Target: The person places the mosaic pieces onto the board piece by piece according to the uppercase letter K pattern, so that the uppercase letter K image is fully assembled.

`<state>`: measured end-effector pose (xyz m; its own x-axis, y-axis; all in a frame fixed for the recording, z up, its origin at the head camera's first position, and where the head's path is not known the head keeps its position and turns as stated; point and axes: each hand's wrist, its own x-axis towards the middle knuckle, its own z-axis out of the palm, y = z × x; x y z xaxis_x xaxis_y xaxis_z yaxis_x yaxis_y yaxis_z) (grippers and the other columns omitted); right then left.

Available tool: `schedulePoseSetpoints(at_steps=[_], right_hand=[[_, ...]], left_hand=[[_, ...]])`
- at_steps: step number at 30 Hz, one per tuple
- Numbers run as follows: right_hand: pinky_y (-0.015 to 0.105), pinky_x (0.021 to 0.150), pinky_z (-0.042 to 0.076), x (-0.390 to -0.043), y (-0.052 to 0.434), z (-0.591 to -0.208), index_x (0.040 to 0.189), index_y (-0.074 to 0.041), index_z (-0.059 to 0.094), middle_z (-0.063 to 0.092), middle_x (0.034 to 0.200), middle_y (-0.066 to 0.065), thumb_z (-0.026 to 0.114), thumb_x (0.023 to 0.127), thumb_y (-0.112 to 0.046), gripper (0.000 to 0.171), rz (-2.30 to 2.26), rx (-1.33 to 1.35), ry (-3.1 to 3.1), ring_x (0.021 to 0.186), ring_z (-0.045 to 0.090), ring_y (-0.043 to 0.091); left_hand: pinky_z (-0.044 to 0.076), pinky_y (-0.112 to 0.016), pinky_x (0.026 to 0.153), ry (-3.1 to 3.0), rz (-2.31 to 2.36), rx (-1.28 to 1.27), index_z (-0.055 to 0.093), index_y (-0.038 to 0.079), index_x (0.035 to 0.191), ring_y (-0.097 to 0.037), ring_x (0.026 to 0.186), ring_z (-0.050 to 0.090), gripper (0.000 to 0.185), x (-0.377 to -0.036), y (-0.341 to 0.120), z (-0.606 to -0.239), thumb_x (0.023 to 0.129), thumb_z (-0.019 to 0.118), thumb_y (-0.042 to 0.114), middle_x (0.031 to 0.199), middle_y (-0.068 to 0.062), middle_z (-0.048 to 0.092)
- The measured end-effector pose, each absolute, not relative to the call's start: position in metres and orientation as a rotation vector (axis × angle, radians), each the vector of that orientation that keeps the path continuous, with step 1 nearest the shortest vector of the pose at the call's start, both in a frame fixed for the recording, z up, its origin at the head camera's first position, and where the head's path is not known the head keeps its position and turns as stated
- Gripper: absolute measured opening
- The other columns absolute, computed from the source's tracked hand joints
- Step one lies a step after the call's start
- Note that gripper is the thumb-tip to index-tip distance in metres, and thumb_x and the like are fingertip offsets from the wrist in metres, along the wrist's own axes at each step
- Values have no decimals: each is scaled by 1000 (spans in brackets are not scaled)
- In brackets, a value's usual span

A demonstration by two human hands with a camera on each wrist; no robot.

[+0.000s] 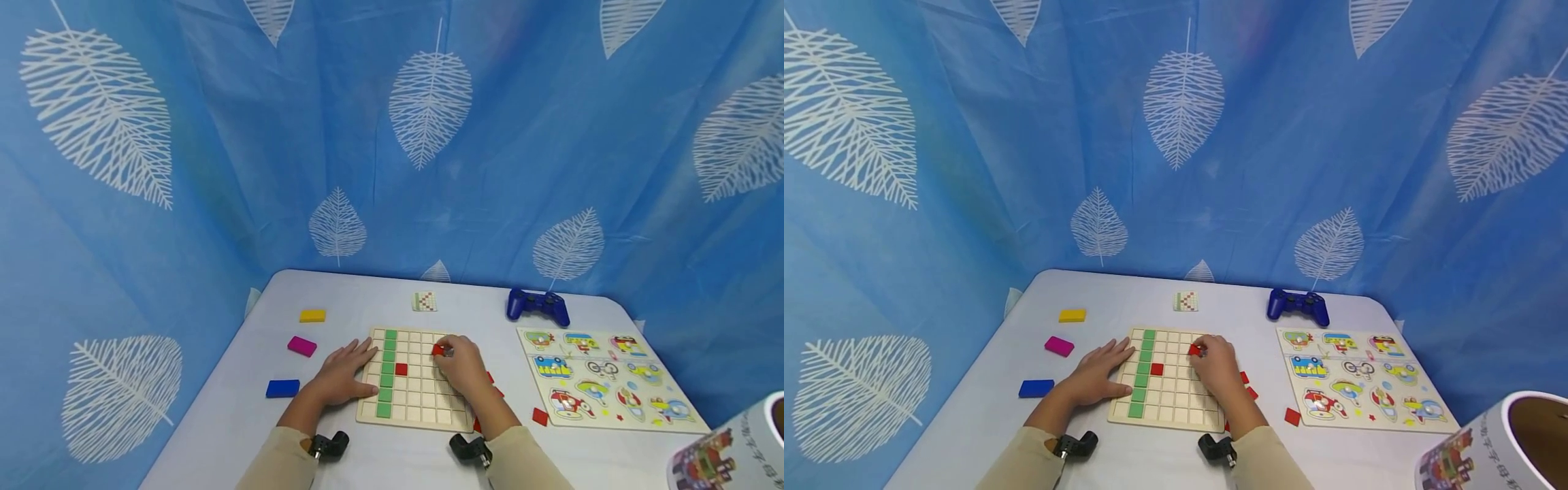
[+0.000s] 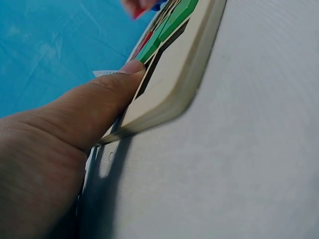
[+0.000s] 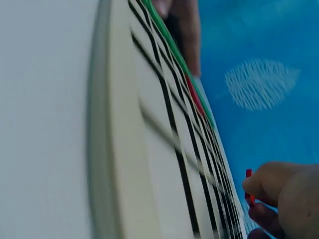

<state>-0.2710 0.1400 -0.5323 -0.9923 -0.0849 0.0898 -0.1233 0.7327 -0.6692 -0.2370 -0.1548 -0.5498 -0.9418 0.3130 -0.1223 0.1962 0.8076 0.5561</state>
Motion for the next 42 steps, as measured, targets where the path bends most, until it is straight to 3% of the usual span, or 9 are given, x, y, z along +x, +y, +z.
schedulePoseSetpoints(at_steps=[4, 10, 17, 21, 24, 29, 35, 42], right_hand=[[43, 90, 56, -270, 111, -535, 110, -12, 76, 69, 107, 3, 77, 90, -12, 20, 1080, 328, -2894, 101, 64, 22], [38, 84, 51, -266, 98, -539, 96, -21, 79, 70, 101, -4, 79, 87, -12, 13, 860, 318, -2928, 96, 58, 21], [40, 91, 46, -261, 107, -532, 110, -16, 82, 75, 120, 2, 78, 90, -13, 20, 884, 467, -2912, 114, 61, 25], [48, 99, 47, -262, 136, -522, 113, -15, 79, 71, 126, 9, 76, 92, -17, 21, 913, 326, -2966, 121, 56, 33], [49, 91, 49, -264, 168, -513, 114, -11, 73, 67, 122, 14, 77, 91, -24, 27, 886, 78, -3079, 115, 51, 37], [38, 70, 47, -263, 215, -504, 109, -3, 61, 62, 98, 14, 83, 86, -28, 40, 833, -205, -3317, 93, 55, 32], [32, 64, 45, -258, 236, -507, 97, -4, 63, 63, 85, 8, 79, 88, -22, 26, 892, -173, -3348, 78, 57, 24], [31, 63, 47, -261, 233, -511, 107, -5, 66, 64, 89, 8, 78, 88, -14, 24, 890, -125, -3320, 77, 58, 23]], left_hand=[[11, -59, 130, 2787, 832, 402, 39, 30, 163, -29, 164, 11, 93, -237, -154, -551, 85, 79, 60, 175, 6, 21], [11, -60, 130, 2779, 825, 395, 38, 31, 163, -28, 164, 10, 93, -236, -154, -553, 85, 78, 62, 175, 7, 21], [11, -59, 130, 2794, 823, 398, 39, 30, 163, -28, 164, 10, 92, -236, -156, -551, 85, 79, 60, 175, 7, 21], [10, -59, 130, 2790, 831, 418, 38, 30, 164, -28, 164, 10, 93, -237, -155, -552, 86, 79, 60, 175, 7, 21], [11, -59, 130, 2792, 828, 411, 38, 30, 163, -28, 164, 10, 93, -237, -155, -553, 85, 79, 61, 175, 7, 21], [11, -59, 130, 2794, 833, 395, 39, 30, 163, -28, 164, 10, 94, -237, -154, -553, 84, 80, 60, 175, 7, 22], [11, -59, 130, 2790, 841, 393, 39, 29, 163, -29, 164, 11, 93, -235, -154, -550, 84, 80, 59, 175, 6, 22], [11, -60, 129, 2790, 837, 399, 40, 28, 163, -30, 164, 11, 93, -235, -153, -549, 84, 80, 58, 175, 4, 22]])
